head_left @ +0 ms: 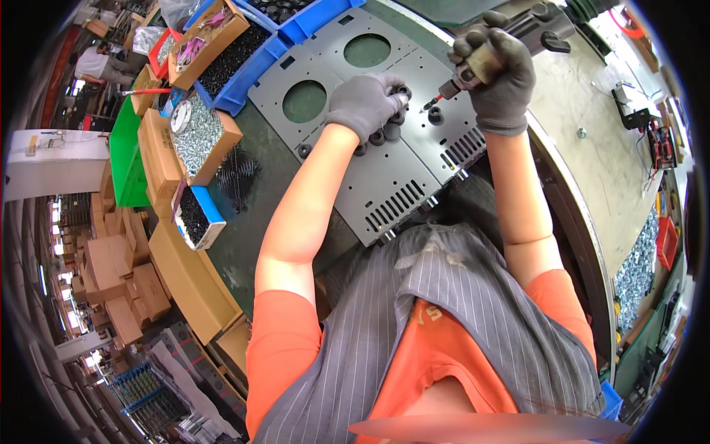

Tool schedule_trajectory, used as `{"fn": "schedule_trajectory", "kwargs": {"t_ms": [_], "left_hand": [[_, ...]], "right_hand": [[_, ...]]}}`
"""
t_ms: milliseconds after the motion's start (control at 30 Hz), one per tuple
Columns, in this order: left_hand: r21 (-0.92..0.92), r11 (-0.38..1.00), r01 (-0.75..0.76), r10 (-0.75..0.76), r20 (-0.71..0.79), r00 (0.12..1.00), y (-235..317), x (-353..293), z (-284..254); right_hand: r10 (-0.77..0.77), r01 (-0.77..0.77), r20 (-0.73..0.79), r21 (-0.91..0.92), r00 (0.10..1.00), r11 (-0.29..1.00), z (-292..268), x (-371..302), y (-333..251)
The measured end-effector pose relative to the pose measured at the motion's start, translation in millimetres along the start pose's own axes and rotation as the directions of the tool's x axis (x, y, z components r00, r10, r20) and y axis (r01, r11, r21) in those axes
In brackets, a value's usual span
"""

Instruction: Assembling an electronic housing by installing grommets, fans, and using a power screwdriver to secure components.

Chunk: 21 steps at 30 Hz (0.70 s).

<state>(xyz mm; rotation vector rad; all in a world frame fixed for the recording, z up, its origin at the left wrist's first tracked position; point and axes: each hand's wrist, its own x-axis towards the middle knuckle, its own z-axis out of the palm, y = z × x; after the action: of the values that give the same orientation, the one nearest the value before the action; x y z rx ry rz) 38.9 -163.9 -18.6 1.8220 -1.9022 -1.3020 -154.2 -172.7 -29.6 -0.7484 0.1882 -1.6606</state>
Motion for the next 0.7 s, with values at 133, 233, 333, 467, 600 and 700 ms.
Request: {"fn": "schedule_trajectory", "kwargs": {"t_ms": [133, 233, 333, 467, 600, 700], "left_hand": [[0.146, 0.986, -0.084, 0.136, -0.396, 0.908, -35.7, 15.7, -17.1], [0.159, 0.983, -0.093, 0.153, -0.42, 0.894, -39.8, 7.6, -27.5], [0.176, 0.968, -0.177, 0.237, -0.429, 0.872, -62.7, 13.6, -18.8], [0.333, 0.932, -0.141, 0.274, -0.397, 0.876, -47.3, 9.8, -8.1], [0.391, 0.917, -0.079, 0.251, -0.411, 0.876, -47.5, 8.6, -4.9], [0.411, 0.908, -0.084, 0.269, -0.419, 0.867, -52.3, 10.7, -5.9]], "right_hand": [[-0.051, 0.053, 0.011, -0.232, 0.999, 0.971, 14.9, 10.6, 12.6], [-0.069, 0.064, -0.001, -0.368, 0.998, 0.928, 26.5, 24.0, 28.4], [0.029, -0.053, -0.07, -0.366, 0.997, 0.929, 49.3, 37.4, 47.2], [0.084, -0.07, 0.013, -0.446, 0.996, 0.892, 48.1, 49.4, 70.7], [0.123, -0.059, 0.085, -0.538, 0.989, 0.841, 49.3, 47.2, 94.4], [0.206, -0.094, 0.124, -0.592, 0.971, 0.8, 53.4, 47.7, 99.2]]}}
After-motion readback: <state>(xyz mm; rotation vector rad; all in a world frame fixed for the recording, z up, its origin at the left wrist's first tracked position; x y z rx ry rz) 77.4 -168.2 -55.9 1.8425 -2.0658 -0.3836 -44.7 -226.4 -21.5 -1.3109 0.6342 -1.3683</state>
